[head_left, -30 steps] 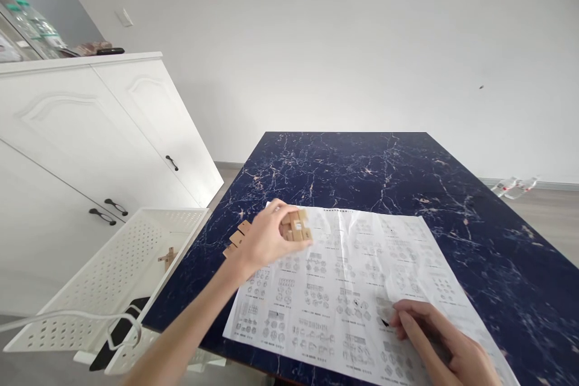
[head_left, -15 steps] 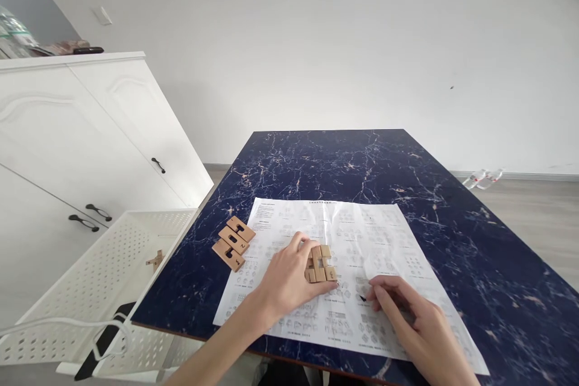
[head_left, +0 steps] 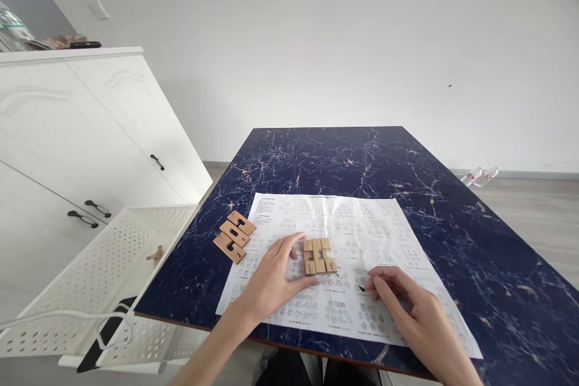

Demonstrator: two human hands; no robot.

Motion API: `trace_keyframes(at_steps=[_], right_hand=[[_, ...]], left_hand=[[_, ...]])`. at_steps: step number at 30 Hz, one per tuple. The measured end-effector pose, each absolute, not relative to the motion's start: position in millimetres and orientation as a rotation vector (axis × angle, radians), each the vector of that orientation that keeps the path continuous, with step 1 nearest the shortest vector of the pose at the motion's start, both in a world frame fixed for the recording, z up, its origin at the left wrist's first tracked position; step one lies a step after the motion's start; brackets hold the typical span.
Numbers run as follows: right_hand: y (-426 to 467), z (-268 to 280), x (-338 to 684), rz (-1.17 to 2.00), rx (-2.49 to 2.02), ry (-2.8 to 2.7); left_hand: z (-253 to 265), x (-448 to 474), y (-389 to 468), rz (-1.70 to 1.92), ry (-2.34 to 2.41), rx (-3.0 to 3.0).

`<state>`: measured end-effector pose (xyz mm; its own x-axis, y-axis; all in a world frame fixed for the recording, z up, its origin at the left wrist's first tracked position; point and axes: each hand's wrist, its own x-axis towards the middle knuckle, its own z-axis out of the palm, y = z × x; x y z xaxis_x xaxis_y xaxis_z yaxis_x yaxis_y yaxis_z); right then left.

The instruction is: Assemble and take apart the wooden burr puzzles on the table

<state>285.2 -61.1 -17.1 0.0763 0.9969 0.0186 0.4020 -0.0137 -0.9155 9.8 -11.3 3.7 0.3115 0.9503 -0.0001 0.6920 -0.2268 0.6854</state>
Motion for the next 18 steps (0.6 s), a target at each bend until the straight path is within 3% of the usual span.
trace_keyframes(at_steps=[18], right_hand=[[-62.6,-14.1,284.2,0.863,-1.626,-1.437]], left_hand=[[0.5,9.5,-15.3,0.547,1.445,2.112]])
